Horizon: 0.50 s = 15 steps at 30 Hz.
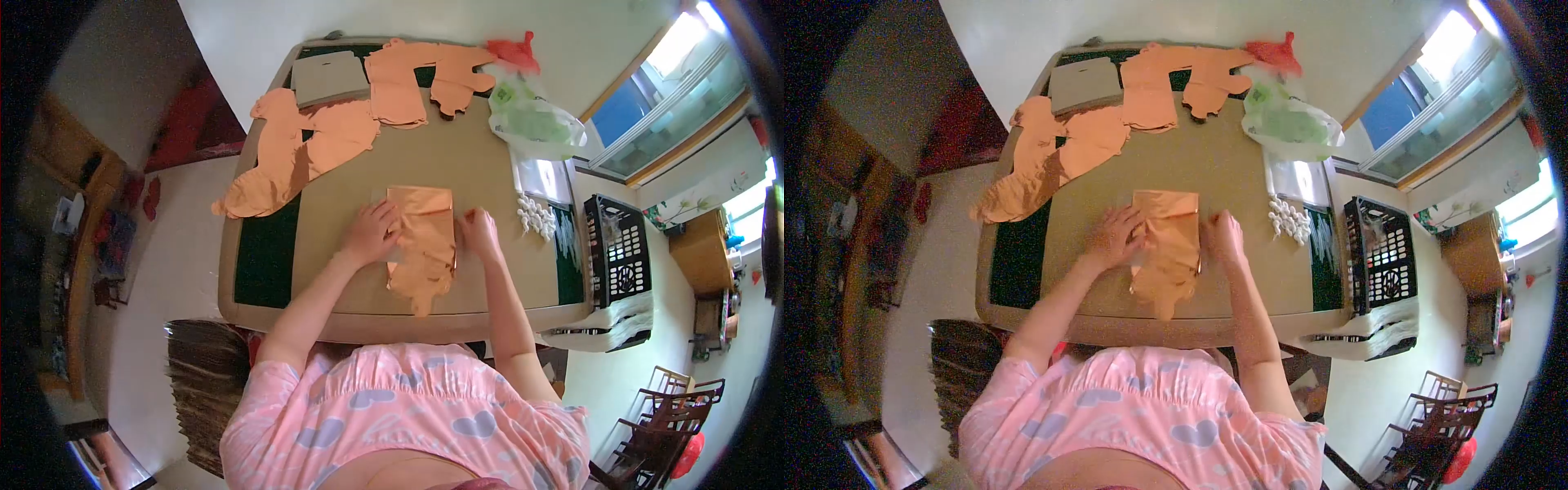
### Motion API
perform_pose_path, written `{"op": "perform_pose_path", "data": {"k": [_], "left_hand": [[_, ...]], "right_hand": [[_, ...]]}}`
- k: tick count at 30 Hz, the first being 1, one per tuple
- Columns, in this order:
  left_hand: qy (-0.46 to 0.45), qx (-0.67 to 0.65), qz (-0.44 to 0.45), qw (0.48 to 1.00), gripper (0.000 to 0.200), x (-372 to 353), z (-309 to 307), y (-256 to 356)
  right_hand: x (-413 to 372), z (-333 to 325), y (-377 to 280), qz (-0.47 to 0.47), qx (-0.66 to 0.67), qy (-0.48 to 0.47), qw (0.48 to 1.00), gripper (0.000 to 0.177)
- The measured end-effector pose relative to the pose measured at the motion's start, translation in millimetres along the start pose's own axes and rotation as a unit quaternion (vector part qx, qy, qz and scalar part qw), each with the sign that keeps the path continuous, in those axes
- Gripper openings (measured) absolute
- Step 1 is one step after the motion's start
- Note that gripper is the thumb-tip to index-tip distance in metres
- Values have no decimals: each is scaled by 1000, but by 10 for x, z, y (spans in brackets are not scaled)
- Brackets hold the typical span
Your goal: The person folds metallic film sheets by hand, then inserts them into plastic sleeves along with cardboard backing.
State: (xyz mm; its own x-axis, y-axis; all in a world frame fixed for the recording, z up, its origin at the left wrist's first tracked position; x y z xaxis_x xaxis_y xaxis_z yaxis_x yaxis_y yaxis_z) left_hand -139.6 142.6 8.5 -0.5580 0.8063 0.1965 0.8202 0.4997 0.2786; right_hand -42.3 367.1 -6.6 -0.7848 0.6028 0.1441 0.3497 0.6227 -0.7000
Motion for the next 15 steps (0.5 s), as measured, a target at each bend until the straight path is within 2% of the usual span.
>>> {"op": "perform_pose_path", "data": {"k": [3,6,9,13,15], "left_hand": [[53,-26,27,998,46,318,51,-158],[13,44,27,999,45,429,102,-213],[9,52,21,998,44,393,113,-182],[27,16,8,999,44,358,127,-183],[42,2,14,999,45,378,203,-239]], "right_hand": [[517,118,21,15,-49,4,999,24],[707,122,-7,66,-84,-67,992,26],[530,-153,141,50,25,23,998,25],[79,-755,564,65,51,72,994,22],[-151,-1109,988,44,100,104,989,16]]}}
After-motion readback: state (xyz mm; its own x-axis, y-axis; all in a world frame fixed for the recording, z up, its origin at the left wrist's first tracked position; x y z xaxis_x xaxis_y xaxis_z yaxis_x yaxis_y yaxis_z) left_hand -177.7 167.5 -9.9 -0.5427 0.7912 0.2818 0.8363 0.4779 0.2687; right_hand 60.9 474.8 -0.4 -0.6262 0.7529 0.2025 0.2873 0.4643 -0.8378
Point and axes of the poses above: each hand's wrist, its own x-axis towards the middle knuckle, its own z-axis out of the palm, y = z × x, the point moved 10 cm from there along x, towards the middle knuckle, and after that the axes turned 10 degrees about x, right-handed, at the moved point
